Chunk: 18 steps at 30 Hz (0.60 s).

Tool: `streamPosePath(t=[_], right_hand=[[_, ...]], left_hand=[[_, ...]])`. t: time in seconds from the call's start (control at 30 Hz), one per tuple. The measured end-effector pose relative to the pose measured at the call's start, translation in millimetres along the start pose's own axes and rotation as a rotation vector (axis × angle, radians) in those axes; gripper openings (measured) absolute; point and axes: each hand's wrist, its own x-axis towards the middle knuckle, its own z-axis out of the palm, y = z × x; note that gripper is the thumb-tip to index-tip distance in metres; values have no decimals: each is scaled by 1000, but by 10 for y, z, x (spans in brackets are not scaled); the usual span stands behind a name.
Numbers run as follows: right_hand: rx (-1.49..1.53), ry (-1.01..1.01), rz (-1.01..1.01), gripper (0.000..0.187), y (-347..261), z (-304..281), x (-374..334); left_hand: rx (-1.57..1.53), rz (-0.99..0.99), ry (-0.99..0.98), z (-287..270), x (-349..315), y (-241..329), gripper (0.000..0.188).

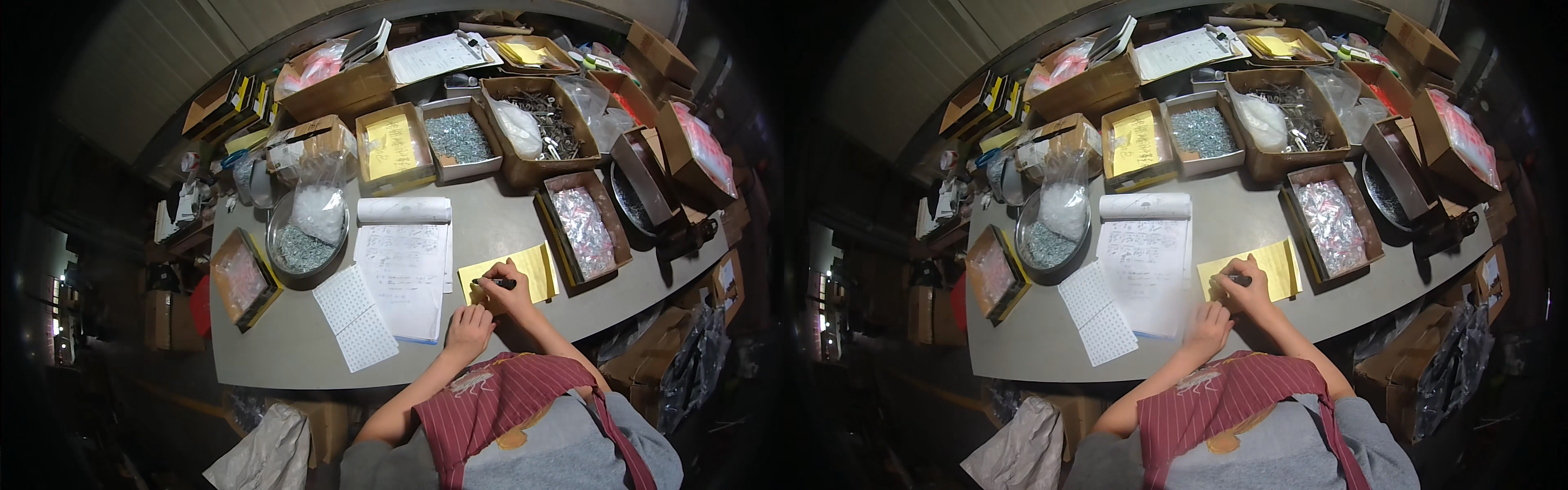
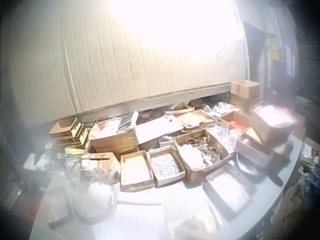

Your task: The person organizes small metal parts and hardware on a cluttered workbench. They move boxes and plastic bags, write on a yellow sticky note with a black marker, and handle small metal pieces by hand.

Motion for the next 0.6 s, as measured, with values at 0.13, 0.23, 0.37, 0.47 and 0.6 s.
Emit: streamPosePath(t=[0.13, 0.23, 0.37, 0.47, 0.6], right_hand=[[1, 26, -8, 19, 49, 21, 4], [-21, 23, -11, 20, -17, 20, -3], [79, 48, 57, 19, 15, -70, 19], [-18, 0, -23, 20, 5, -79, -2], [-21, 22, -36, 19, 86, -73, -27]], left_hand=[[-17, 5, 6, -34, 24, 4, 26], [-19, 1, 30, -24, 19, 8, 26], [-26, -12, 67, -6, 26, 28, 26], [-30, -12, 35, -34, 29, 23, 26], [-54, -15, 11, -41, 29, 7, 26]])
